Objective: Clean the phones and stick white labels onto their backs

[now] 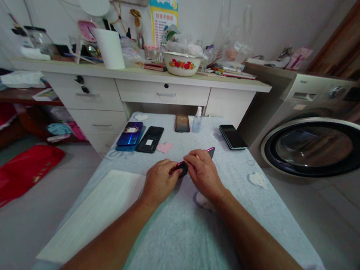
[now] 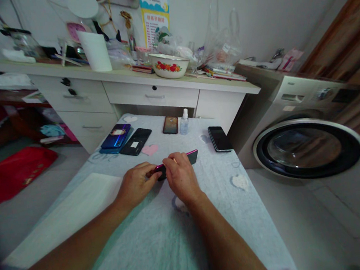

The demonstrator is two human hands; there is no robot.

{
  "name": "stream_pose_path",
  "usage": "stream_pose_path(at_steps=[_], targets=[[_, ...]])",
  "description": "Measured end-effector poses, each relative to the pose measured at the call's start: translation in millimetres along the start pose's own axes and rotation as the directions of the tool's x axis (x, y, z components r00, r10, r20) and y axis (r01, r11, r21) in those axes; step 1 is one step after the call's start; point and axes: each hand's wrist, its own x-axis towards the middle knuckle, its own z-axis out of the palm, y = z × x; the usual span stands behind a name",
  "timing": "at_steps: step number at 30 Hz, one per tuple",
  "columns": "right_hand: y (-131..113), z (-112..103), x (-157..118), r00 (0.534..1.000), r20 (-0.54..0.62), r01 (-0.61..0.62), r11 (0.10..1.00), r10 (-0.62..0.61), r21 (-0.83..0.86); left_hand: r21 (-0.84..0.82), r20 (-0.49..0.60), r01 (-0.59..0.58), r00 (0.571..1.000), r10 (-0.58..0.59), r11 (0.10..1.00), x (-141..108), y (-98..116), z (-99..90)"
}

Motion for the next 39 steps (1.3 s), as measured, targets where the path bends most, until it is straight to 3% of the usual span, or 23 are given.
stream_pose_path(at_steps=[19,39], targets=[[15.8,-2.4,-0.3,0.996,-0.076,-0.055,0.998,0.052,-0.033,0.028,-0.022,-0.014,1.000,0.015,1.000,-1.6,-0.1,-0.8],[-3.6,4.8,-0.1,1.000,-0.003,0.011,1.000,-0.011,0.007,-0.014,-0.007,0.002,1.000,-0.002,1.000,-0.9,-0.7,0.3]])
